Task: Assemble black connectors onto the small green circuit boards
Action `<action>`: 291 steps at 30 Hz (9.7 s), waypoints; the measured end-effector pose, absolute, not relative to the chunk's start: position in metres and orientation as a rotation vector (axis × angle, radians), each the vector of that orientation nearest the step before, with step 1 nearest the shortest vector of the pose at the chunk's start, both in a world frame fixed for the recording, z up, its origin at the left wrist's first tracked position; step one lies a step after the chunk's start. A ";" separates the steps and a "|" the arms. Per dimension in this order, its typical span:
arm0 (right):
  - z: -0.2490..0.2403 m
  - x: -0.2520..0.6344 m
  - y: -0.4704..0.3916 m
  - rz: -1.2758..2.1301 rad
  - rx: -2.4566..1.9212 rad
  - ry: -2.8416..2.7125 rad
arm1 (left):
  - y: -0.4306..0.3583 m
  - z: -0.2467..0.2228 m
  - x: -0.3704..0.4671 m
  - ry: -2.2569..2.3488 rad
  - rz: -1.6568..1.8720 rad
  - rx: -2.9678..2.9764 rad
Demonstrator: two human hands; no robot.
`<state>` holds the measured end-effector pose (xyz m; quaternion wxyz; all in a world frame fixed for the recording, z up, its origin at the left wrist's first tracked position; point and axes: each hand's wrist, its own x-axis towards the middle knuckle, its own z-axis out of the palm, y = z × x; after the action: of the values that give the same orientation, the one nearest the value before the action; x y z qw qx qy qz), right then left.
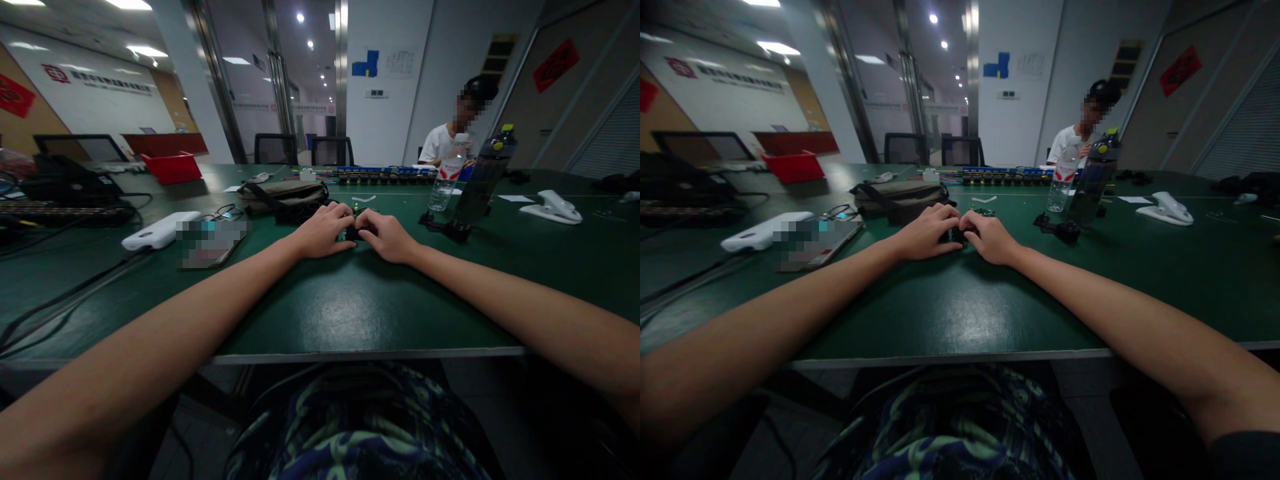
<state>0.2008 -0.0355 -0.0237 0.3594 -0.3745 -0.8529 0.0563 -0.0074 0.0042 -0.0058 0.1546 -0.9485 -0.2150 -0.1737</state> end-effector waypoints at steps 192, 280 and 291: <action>-0.026 0.204 -0.033 0.047 -1.237 -2.400 | 0.003 -0.001 -0.006 -0.705 -0.274 -2.664; -0.025 0.201 -0.035 0.052 -1.283 -2.402 | 0.002 -0.002 -0.006 -0.714 -0.252 -2.657; -0.024 0.201 -0.036 0.047 -1.277 -2.403 | 0.002 -0.001 -0.006 -0.724 -0.254 -2.668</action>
<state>0.2012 -0.0358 -0.0241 0.2084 -0.4588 -0.8636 0.0169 -0.0061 0.0021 -0.0009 0.1816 -0.9451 -0.2564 -0.0898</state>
